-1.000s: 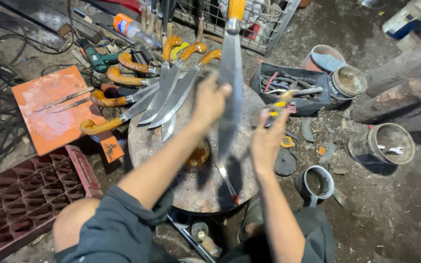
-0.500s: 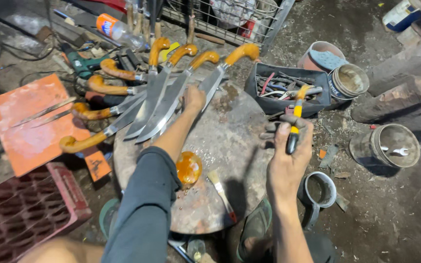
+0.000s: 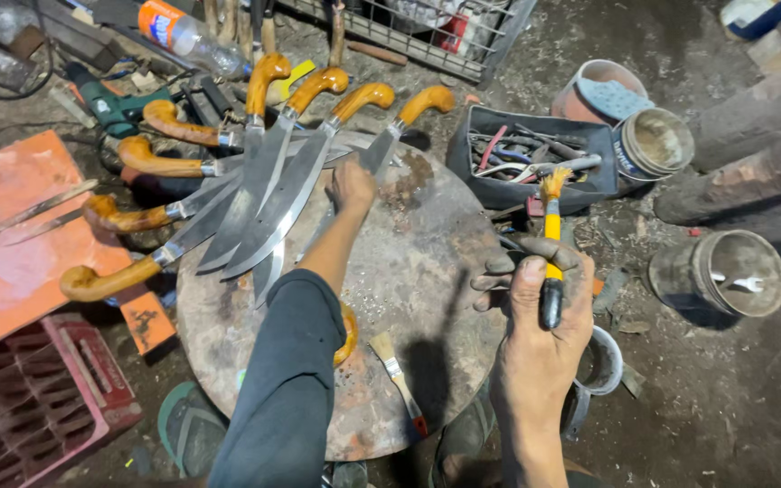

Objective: The person applies an amber-colored finish to the wooden handles of several curved blades using a paintbrush. They rotate the handles to ensure even coverage and occasionally dip the brush into a small container of finish.

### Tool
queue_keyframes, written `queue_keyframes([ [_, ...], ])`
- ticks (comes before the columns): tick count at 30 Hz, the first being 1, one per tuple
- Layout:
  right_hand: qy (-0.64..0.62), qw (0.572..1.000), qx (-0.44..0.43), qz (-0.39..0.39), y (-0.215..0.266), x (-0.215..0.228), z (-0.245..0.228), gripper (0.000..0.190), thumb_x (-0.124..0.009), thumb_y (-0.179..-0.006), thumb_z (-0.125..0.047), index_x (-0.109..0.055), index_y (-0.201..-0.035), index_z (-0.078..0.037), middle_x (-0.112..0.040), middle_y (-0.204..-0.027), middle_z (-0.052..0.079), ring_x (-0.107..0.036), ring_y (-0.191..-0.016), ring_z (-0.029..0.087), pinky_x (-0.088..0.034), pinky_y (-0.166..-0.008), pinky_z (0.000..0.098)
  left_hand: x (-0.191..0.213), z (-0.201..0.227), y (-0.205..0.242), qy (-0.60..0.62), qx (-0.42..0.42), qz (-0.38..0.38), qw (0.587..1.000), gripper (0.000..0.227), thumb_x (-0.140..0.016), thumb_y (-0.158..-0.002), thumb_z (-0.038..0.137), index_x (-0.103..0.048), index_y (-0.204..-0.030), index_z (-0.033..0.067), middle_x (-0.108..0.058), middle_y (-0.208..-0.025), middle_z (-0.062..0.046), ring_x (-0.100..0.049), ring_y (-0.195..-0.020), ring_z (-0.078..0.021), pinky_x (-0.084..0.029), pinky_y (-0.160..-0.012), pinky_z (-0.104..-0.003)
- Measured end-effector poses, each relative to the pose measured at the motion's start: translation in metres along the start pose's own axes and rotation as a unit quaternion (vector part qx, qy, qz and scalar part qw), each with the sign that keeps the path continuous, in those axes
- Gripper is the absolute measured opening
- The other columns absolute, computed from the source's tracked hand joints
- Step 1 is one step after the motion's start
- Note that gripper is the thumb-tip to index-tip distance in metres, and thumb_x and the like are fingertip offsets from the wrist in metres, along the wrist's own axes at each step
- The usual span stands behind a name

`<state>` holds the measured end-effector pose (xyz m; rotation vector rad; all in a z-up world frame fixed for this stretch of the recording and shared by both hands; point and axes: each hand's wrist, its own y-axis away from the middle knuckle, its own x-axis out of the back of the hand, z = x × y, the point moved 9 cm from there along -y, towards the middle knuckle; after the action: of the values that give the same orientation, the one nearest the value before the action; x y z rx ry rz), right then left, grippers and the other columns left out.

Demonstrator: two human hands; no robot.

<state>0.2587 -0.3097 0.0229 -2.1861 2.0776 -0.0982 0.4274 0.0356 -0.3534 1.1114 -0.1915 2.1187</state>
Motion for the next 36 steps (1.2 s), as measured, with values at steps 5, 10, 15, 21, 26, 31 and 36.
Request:
queue_keyframes([
  [5,0.007,0.999,-0.026,-0.02,0.005,-0.006,0.004,0.03,-0.057,-0.106,-0.028,-0.055,-0.123,-0.003,-0.061,-0.093,0.005,-0.069,-0.08,0.015,-0.057,-0.068,0.0284,0.036,0.025,0.026,0.063,-0.067,0.101,0.991,0.063,-0.072,-0.085,0.015,-0.05,-0.144,0.0089,-0.057,-0.124,-0.03,-0.055,-0.119,-0.0463,-0.038,-0.102,-0.06],
  [10,0.006,0.999,-0.038,-0.017,0.004,-0.004,0.004,0.031,-0.057,-0.106,-0.029,-0.055,-0.123,-0.003,-0.061,-0.089,0.006,-0.069,-0.079,0.015,-0.057,-0.067,0.0284,0.051,0.031,0.036,0.016,-0.092,0.092,0.991,0.05,-0.071,-0.09,0.016,-0.058,-0.138,0.0158,-0.041,-0.14,-0.034,-0.044,-0.13,-0.051,-0.039,-0.106,-0.059],
  [15,-0.01,0.998,-0.052,-0.018,0.004,-0.005,0.008,0.031,-0.057,-0.105,-0.028,-0.056,-0.123,-0.003,-0.063,-0.089,0.007,-0.069,-0.078,0.016,-0.057,-0.066,0.0291,0.058,0.027,0.044,0.025,-0.119,0.127,0.984,0.05,-0.073,-0.086,0.015,-0.059,-0.134,0.0143,-0.031,-0.143,-0.035,-0.031,-0.133,-0.0543,-0.035,-0.1,-0.065],
  [21,-0.008,0.998,-0.057,-0.019,0.005,-0.004,0.009,0.03,-0.058,-0.105,-0.028,-0.057,-0.124,-0.004,-0.062,-0.086,0.007,-0.069,-0.076,0.017,-0.056,-0.067,0.0293,0.051,0.024,0.049,-0.032,-0.137,0.125,0.982,0.043,-0.069,-0.092,0.022,-0.057,-0.132,0.0164,-0.039,-0.14,-0.026,-0.034,-0.133,-0.0465,-0.031,-0.102,-0.064],
  [26,-0.04,0.998,-0.052,-0.012,0.005,-0.004,0.01,0.033,-0.061,-0.104,-0.031,-0.06,-0.123,-0.003,-0.063,-0.089,0.006,-0.066,-0.076,0.016,-0.054,-0.067,0.0292,0.059,0.029,0.064,-0.063,-0.176,0.141,0.972,0.055,-0.073,-0.09,0.031,-0.053,-0.136,0.0099,-0.04,-0.134,-0.026,-0.036,-0.128,-0.0466,-0.031,-0.1,-0.065],
  [31,-0.071,0.996,-0.047,0.005,0.005,-0.001,0.008,0.036,-0.062,-0.105,-0.031,-0.06,-0.126,-0.002,-0.057,-0.088,0.004,-0.061,-0.075,0.014,-0.056,-0.066,0.032,0.053,0.035,0.07,-0.092,-0.176,0.074,0.977,0.075,-0.079,-0.082,0.049,-0.048,-0.137,0.0082,-0.042,-0.132,-0.024,-0.038,-0.128,-0.0435,-0.032,-0.101,-0.063],
  [36,-0.108,0.994,-0.036,-0.002,0.001,0.0,0.004,0.034,-0.06,-0.106,-0.029,-0.057,-0.126,-0.001,-0.062,-0.088,0.008,-0.065,-0.074,0.018,-0.055,-0.067,0.0318,0.052,0.037,0.07,-0.102,-0.175,0.111,0.973,0.071,-0.082,-0.081,0.042,-0.049,-0.136,0.0104,-0.044,-0.134,-0.023,-0.038,-0.13,-0.0435,-0.034,-0.101,-0.062],
])
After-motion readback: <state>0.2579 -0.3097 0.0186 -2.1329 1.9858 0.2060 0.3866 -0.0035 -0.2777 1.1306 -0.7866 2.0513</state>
